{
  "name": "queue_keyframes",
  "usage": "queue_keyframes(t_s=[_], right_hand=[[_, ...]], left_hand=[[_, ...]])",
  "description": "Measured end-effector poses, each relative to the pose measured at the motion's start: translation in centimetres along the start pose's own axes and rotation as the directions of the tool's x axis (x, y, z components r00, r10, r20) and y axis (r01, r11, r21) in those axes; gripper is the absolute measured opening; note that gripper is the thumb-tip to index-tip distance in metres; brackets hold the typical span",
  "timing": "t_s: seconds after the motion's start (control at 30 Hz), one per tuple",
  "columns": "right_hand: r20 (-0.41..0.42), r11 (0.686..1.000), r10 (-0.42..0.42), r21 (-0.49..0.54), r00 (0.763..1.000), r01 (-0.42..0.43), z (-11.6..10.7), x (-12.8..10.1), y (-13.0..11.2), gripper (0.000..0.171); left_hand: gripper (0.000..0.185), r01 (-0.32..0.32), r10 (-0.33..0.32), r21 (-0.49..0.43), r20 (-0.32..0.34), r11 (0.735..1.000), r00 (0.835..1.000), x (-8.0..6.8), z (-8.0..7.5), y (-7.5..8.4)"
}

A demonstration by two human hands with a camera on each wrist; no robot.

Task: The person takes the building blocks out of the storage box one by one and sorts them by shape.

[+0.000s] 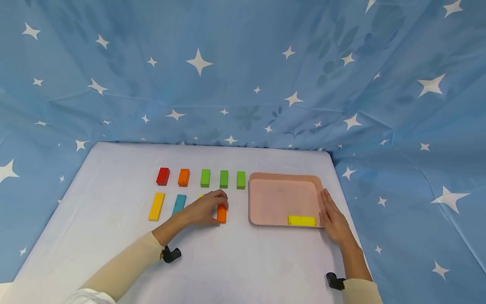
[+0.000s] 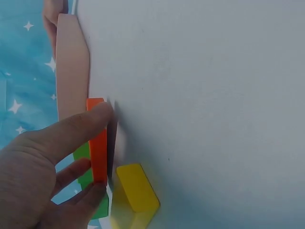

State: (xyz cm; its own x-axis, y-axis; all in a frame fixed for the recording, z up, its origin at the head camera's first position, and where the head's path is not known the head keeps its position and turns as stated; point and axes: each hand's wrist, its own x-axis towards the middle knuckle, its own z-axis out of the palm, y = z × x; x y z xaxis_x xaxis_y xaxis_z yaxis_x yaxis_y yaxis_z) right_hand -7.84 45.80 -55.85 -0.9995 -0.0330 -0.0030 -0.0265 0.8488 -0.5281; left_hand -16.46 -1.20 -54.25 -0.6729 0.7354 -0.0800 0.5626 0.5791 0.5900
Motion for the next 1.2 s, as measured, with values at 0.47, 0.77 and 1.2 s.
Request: queue_keyframes(t_s=[0.47,0.77,1.2], right_hand=[[0.004,1.000,0.004,-0.003,1.000,-0.004,0.1,0.0,0.1,0.063],[0.009,1.000,0.007,0.009,1.000,-0.008,0.3,-0.1,0.3,0.063],[-0.005,1.000,-0.003,0.007,1.000,0.003,0.2,0.1,0.5,0.063]], left_hand=[[0.043,-0.017,0.017,0.007,-0.004,1.000,1.000,-0.2,0.4,-0.1],[0.041,-0.022,0.022,0.044,0.011,0.999,1.000,-0.3,0.5,-0.1],[0.046,-0.073,0.072,0.057,0.013,0.996,0.997,0.5,-0.6,0.7]])
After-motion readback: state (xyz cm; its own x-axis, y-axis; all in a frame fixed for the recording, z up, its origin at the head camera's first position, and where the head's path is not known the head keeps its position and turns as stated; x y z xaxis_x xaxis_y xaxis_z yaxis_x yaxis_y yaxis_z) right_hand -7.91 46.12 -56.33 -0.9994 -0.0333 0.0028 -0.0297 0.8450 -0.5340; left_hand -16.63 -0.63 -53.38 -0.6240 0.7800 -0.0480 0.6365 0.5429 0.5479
